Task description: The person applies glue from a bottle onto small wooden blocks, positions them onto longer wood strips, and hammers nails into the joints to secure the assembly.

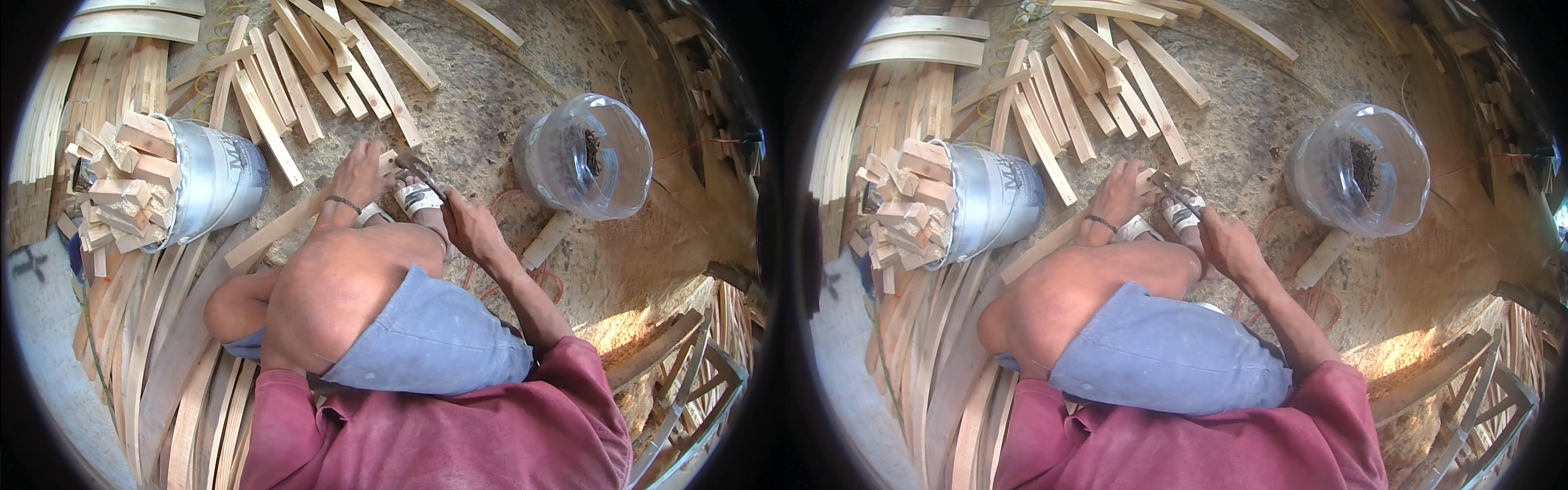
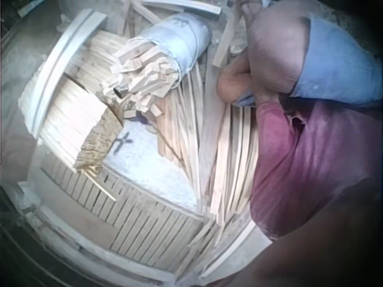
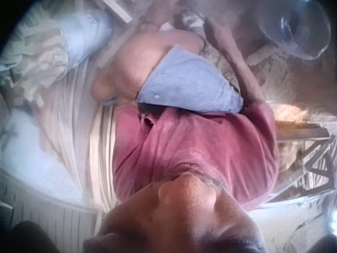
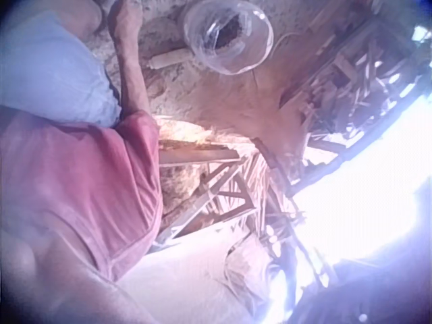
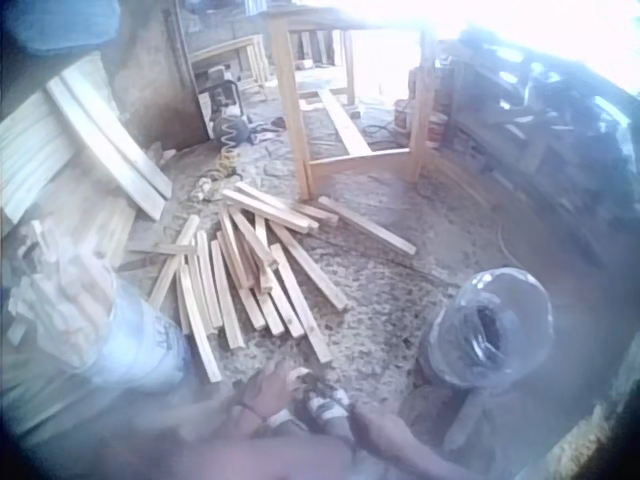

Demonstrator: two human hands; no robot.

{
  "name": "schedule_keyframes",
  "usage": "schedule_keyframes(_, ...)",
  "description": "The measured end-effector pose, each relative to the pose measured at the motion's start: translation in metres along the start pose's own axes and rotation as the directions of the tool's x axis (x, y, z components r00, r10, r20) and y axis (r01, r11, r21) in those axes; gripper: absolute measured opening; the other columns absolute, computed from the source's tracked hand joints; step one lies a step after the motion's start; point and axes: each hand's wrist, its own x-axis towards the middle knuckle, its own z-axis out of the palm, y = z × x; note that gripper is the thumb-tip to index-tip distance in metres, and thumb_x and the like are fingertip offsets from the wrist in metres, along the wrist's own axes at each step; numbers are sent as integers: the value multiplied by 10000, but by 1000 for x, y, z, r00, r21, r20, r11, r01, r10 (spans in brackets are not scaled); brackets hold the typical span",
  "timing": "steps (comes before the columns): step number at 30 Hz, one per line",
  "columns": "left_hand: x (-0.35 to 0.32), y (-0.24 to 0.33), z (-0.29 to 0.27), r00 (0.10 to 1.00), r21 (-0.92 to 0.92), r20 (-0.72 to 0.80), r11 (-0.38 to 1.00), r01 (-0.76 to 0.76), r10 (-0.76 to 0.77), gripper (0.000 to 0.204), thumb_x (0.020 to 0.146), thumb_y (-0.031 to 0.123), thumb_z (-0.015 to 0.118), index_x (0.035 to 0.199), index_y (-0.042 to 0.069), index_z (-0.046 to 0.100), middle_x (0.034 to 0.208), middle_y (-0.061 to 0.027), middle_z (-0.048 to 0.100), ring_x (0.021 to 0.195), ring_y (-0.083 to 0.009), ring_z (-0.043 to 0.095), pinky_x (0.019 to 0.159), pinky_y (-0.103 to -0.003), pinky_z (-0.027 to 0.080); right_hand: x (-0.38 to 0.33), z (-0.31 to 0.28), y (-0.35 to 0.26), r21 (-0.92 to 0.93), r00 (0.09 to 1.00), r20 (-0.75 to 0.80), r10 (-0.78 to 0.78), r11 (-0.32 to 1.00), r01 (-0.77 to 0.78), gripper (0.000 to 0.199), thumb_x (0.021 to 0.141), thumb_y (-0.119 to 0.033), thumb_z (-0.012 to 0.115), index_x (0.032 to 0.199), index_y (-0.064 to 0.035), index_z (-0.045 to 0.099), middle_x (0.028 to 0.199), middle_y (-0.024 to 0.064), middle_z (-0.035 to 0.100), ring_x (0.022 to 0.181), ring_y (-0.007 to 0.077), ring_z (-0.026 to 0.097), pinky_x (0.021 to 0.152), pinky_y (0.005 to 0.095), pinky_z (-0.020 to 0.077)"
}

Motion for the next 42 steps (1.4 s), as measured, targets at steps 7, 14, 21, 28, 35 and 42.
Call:
schedule_keyframes(7,-17,-14,6,999,73,-50,997,5,-2,497,836,376,733,1103,22,507,1047,-185,623,965,-385,660,813,-473,554,-1,17,20,428,999,-35,42,903,-23,180,1026,-232,514,1017,-55,480,623,122,563,496,295,531,489,417,440)
schedule_keyframes(14,-4,-14,7,996,151,74,987,-64,53,487,852,386,700,1066,5,487,1009,-218,646,899,-419,678,775,-509,556,23,-1,30,874,894,337,296,256,-414,291,1030,-345,468,1066,-58,503,606,-6,446,469,102,420,427,274,371)
schedule_keyframes(21,2,-8,3,996,123,86,992,-17,7,466,868,377,681,1066,2,487,1000,-232,666,886,-432,681,760,-515,555,31,10,19,778,845,486,222,330,-534,225,1027,-325,495,1020,-101,474,572,-46,379,442,80,356,397,273,304)
schedule_keyframes(28,6,-1,-12,987,133,158,990,-44,23,443,879,350,680,1098,12,496,1011,-224,665,943,-435,667,819,-523,536,23,7,20,792,858,437,269,338,-509,224,1033,-313,479,1015,-91,500,607,-41,394,466,71,388,406,266,333)
schedule_keyframes(35,2,-11,-13,989,67,128,994,-81,72,441,884,338,674,1190,57,526,1248,-139,580,1013,-405,653,864,-502,531,21,-19,2,317,997,-53,64,948,-44,249,998,-233,543,1124,-18,554,678,47,522,565,146,495,536,321,411)
schedule_keyframes(42,-1,-9,-10,985,14,168,999,-46,43,467,858,363,690,1195,74,545,1263,-116,581,1016,-365,661,870,-501,534,7,-48,-41,206,989,-115,-92,972,115,191,961,-180,547,1046,-19,490,718,271,600,726,480,607,626,540,457)
